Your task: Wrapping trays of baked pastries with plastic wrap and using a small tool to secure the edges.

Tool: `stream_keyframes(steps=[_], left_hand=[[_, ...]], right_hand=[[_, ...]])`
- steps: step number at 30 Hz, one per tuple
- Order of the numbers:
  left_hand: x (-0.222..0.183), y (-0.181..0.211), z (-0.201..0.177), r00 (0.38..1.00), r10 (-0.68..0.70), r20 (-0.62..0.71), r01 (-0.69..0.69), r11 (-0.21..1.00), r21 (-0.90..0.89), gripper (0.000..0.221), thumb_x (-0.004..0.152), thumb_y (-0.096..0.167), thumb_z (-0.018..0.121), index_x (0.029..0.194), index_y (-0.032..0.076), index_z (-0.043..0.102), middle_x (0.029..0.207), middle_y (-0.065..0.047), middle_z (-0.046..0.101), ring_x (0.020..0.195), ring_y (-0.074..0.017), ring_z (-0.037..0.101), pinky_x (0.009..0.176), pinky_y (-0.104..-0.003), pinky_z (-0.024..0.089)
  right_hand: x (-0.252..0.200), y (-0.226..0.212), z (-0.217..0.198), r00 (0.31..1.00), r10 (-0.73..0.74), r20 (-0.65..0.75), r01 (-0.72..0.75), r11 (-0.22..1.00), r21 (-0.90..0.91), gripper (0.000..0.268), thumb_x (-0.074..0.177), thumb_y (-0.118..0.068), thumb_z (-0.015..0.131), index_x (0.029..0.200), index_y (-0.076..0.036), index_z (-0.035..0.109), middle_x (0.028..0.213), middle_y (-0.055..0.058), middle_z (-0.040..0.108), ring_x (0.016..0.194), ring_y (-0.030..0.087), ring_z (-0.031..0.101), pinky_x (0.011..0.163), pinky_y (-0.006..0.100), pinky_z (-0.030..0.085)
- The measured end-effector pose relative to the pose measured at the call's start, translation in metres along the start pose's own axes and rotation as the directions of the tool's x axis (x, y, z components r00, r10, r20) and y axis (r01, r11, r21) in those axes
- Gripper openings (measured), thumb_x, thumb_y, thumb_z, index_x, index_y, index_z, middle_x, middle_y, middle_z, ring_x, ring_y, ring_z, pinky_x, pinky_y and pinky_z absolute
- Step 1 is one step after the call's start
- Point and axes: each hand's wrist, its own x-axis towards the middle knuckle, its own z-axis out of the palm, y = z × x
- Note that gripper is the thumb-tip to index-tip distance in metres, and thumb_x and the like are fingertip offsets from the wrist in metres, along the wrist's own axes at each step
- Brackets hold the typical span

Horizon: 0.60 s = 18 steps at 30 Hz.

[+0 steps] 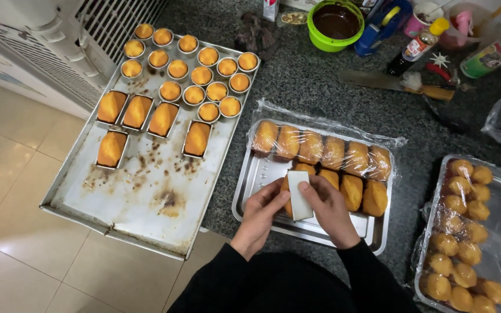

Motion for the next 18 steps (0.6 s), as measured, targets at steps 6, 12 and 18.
stream_keyframes(steps=[6, 12, 18], left_hand=[[0.000, 0.000, 0.002, 0.999, -0.018, -0.031, 0.020, 0.998, 0.055, 0.069, 0.098, 0.021, 0.092, 0.158, -0.004, 0.069, 0.140, -0.023, 0.073, 0.133, -0.0266, 0.062, 0.117, -0.044, 0.056], [-0.001, 0.008, 0.005, 1.000, -0.016, -0.004, 0.017, 0.995, 0.096, 0.074, 0.097, 0.024, 0.094, 0.160, -0.003, 0.067, 0.141, -0.026, 0.070, 0.135, -0.0288, 0.062, 0.118, -0.047, 0.055], [0.004, -0.002, 0.004, 1.000, -0.019, -0.016, 0.021, 0.997, 0.078, 0.075, 0.097, 0.024, 0.094, 0.160, -0.005, 0.066, 0.140, -0.026, 0.072, 0.133, -0.0287, 0.064, 0.116, -0.046, 0.056]], right_hand=[[0.004, 0.011, -0.004, 0.999, -0.012, -0.038, 0.010, 0.999, -0.053, 0.056, 0.107, -0.042, 0.081, 0.142, 0.002, 0.077, 0.116, 0.023, 0.084, 0.107, 0.034, 0.081, 0.092, 0.051, 0.066], [-0.002, -0.003, -0.003, 0.999, -0.020, -0.038, 0.020, 1.000, -0.008, 0.054, 0.108, -0.038, 0.080, 0.142, 0.003, 0.078, 0.116, 0.025, 0.083, 0.107, 0.035, 0.078, 0.093, 0.053, 0.066], [-0.001, 0.004, -0.004, 0.995, -0.052, -0.081, 0.050, 0.999, -0.019, 0.056, 0.107, -0.040, 0.080, 0.144, 0.002, 0.077, 0.114, 0.022, 0.081, 0.105, 0.032, 0.078, 0.090, 0.050, 0.066]])
